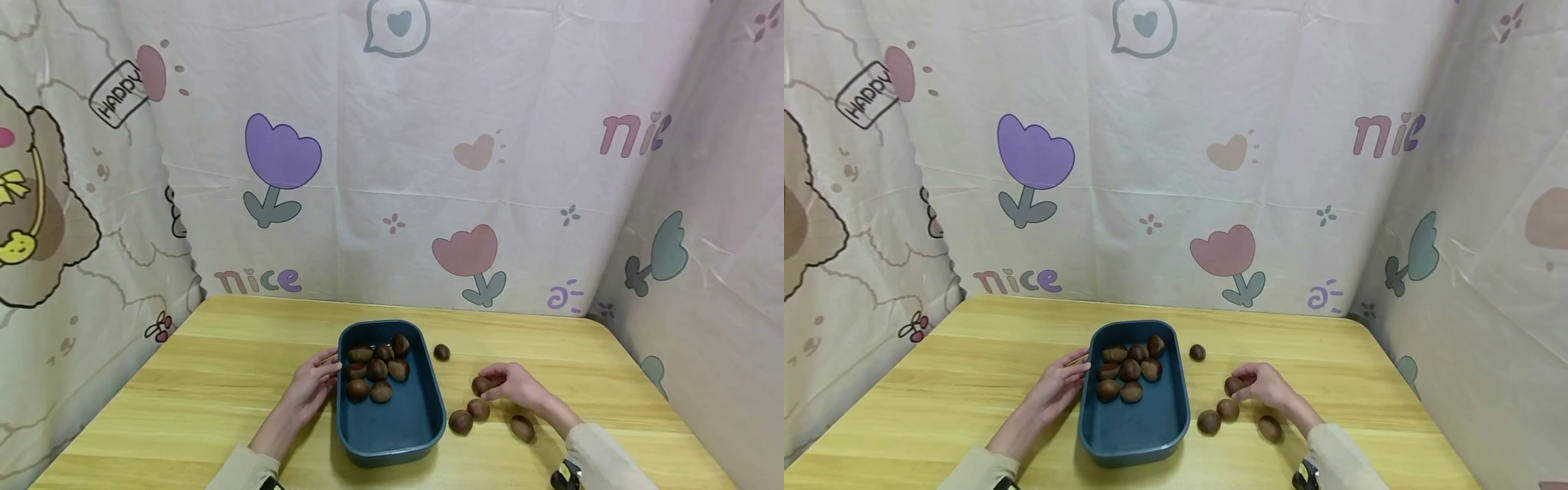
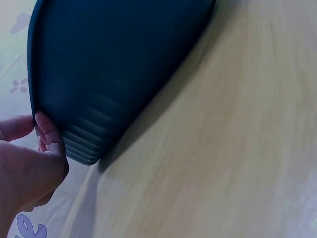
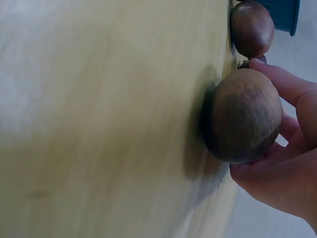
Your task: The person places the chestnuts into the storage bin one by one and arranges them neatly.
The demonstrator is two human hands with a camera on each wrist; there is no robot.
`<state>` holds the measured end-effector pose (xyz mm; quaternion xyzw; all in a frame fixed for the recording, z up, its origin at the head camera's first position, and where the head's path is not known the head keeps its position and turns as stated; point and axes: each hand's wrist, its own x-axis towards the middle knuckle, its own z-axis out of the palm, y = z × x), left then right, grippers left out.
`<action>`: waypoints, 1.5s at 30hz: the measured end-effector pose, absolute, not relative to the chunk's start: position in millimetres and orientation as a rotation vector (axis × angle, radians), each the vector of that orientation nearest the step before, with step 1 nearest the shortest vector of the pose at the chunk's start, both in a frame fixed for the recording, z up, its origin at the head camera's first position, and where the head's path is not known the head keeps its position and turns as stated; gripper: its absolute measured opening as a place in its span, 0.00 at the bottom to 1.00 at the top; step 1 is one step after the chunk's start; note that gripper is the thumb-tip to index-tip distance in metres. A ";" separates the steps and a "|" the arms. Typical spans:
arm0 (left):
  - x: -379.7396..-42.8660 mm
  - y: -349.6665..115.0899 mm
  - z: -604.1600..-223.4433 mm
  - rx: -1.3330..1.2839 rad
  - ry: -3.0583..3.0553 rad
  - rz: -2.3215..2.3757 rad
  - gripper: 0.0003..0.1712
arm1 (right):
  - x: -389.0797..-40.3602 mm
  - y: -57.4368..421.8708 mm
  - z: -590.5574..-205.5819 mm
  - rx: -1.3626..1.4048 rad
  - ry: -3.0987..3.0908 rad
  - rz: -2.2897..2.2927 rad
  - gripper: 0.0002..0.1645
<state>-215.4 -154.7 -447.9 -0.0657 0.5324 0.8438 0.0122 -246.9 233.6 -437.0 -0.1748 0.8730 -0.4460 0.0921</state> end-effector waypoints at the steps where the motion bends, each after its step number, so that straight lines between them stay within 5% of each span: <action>1: -215.6 -154.8 -448.2 -0.205 1.662 2.629 0.23 | -246.8 232.9 -437.4 -0.515 2.599 -1.323 0.27; 45: -215.3 -154.0 -448.1 -0.215 1.672 2.624 0.24 | -256.9 221.5 -424.3 -0.483 2.628 -1.210 0.16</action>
